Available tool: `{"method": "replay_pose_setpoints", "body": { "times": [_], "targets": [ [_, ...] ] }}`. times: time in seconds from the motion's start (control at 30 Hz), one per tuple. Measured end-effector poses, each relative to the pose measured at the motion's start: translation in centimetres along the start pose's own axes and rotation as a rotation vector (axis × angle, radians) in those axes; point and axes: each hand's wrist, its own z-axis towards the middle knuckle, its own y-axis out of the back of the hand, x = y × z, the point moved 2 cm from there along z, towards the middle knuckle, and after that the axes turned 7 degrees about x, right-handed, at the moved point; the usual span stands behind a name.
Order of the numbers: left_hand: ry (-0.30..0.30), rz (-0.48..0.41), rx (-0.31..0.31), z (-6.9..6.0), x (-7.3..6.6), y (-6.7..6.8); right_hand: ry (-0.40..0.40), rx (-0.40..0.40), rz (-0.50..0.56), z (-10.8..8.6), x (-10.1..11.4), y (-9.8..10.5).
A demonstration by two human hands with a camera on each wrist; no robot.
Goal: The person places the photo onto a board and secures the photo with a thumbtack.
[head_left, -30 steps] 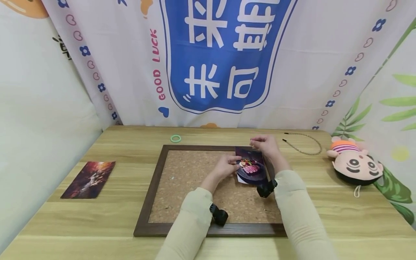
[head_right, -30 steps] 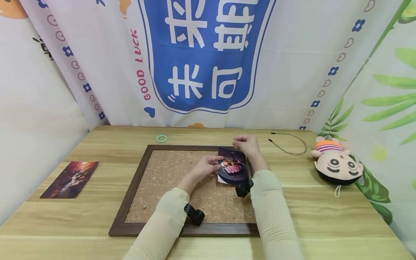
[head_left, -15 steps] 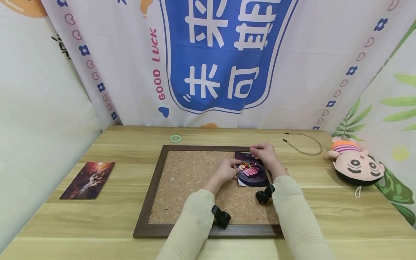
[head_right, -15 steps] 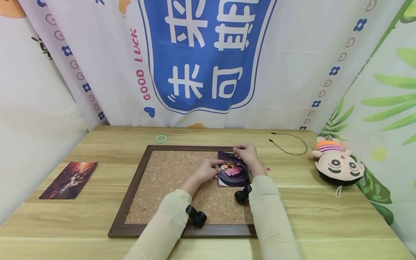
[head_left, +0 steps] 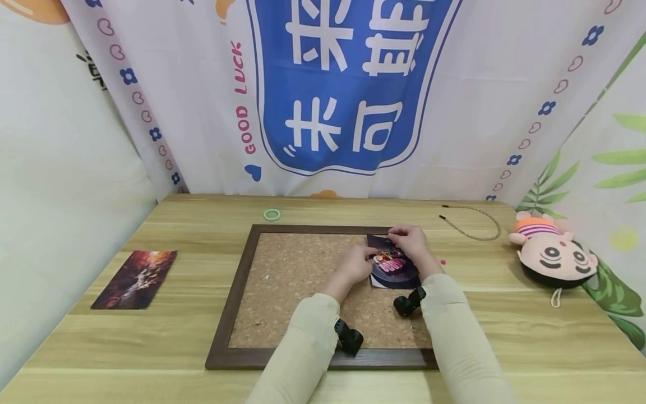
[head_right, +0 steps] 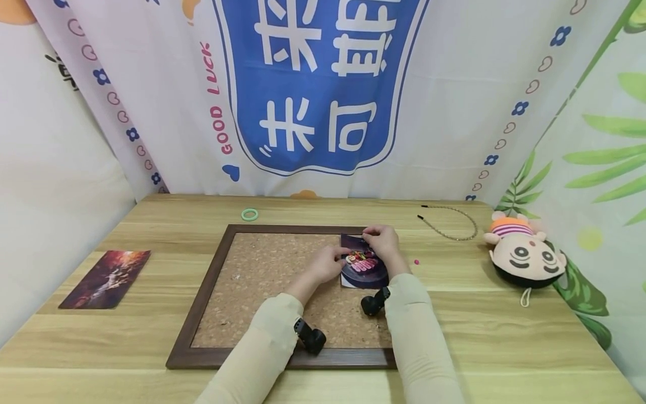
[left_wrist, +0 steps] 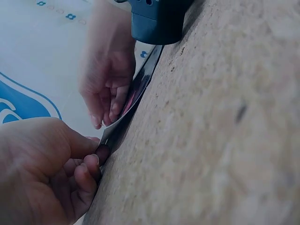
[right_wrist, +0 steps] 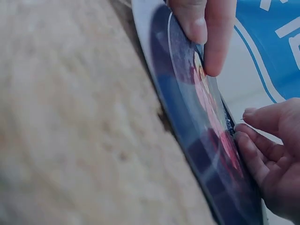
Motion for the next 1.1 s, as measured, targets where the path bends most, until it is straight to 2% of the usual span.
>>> {"method": "replay_pose_setpoints", "body": {
  "times": [0.13,0.37,0.6,0.73,0.8,0.87,1.0,1.1],
  "targets": [
    [0.000,0.026,-0.014,0.0,-0.1,-0.1,0.028,-0.011,-0.084,-0.2,-0.2,0.0],
    [-0.022,0.009,-0.072,-0.4,-0.1,-0.1,0.024,0.000,-0.165,-0.4,-0.4,0.0],
    [-0.052,0.097,-0.161,-1.0,-0.1,0.2,0.023,0.021,-0.188,-0.4,-0.1,-0.2],
    [-0.033,0.188,-0.199,-1.1,0.1,0.3,0.018,0.021,-0.207,-0.4,0.1,-0.1],
    [-0.025,0.250,-0.166,-1.1,0.2,0.2,0.025,0.020,-0.218,-0.4,0.1,-0.2],
    [-0.014,0.288,-0.084,-1.1,0.4,0.0,0.022,0.021,-0.222,-0.4,0.1,-0.3],
    [0.012,0.317,0.074,-1.1,0.7,-0.6,0.016,0.024,-0.227,-0.4,-0.1,-0.4],
    [0.027,0.336,0.137,-1.1,0.7,-0.9,0.007,0.020,-0.225,-0.4,-0.3,-0.4]
  ]
}}
